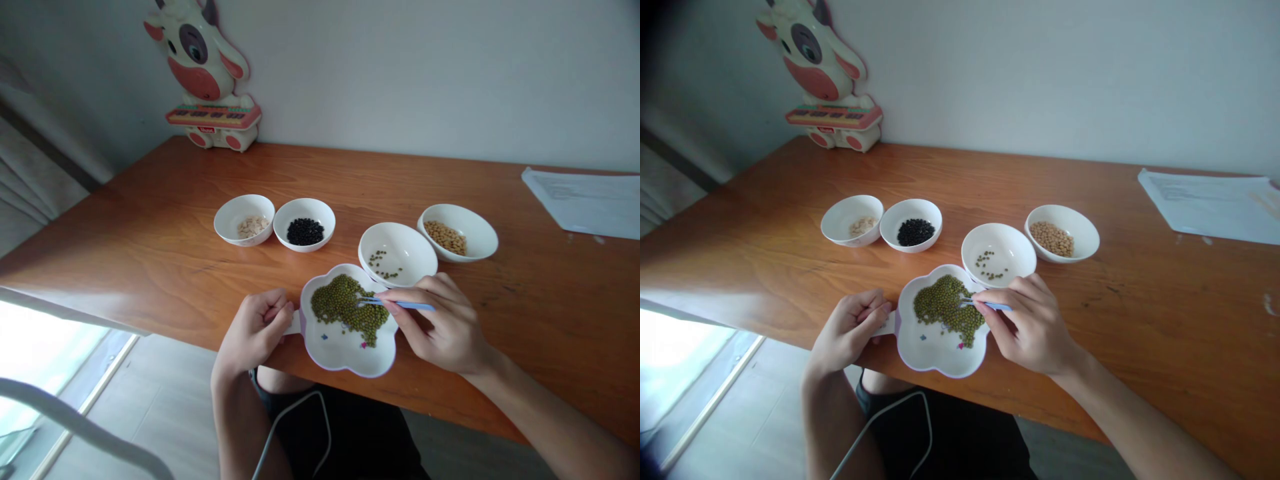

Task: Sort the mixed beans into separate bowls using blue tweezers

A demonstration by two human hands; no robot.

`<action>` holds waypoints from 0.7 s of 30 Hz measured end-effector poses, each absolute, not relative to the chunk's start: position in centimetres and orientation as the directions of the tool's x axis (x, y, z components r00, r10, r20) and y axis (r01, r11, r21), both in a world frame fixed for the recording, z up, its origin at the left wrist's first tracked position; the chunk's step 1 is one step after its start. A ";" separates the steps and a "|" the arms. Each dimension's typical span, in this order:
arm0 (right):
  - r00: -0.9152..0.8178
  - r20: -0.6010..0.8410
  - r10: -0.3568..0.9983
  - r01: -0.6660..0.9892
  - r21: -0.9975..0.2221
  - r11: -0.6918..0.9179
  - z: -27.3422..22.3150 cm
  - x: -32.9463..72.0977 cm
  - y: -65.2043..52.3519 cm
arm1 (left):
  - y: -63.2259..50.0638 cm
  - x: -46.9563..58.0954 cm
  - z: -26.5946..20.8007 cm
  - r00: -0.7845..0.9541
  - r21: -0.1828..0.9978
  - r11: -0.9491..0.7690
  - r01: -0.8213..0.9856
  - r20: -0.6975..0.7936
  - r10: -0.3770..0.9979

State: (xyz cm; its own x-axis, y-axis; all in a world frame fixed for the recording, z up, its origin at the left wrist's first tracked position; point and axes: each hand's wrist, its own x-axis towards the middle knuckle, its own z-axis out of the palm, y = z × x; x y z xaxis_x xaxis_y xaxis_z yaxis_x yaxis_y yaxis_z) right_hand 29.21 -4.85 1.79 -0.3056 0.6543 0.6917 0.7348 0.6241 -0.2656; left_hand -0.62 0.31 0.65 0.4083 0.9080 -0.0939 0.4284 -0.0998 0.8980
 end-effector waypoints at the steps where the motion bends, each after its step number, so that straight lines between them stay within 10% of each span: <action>1: -0.307 0.687 0.659 0.736 -0.268 0.622 1.7 29.2 -4.8 | 0.3 -0.6 0.6 0.411 0.899 -0.100 0.427 -0.094 0.907; 21: -0.299 0.695 0.654 0.744 -0.259 0.616 1.6 29.2 -4.7 | 0.2 -0.7 0.3 0.407 0.911 -0.116 0.397 -0.061 0.911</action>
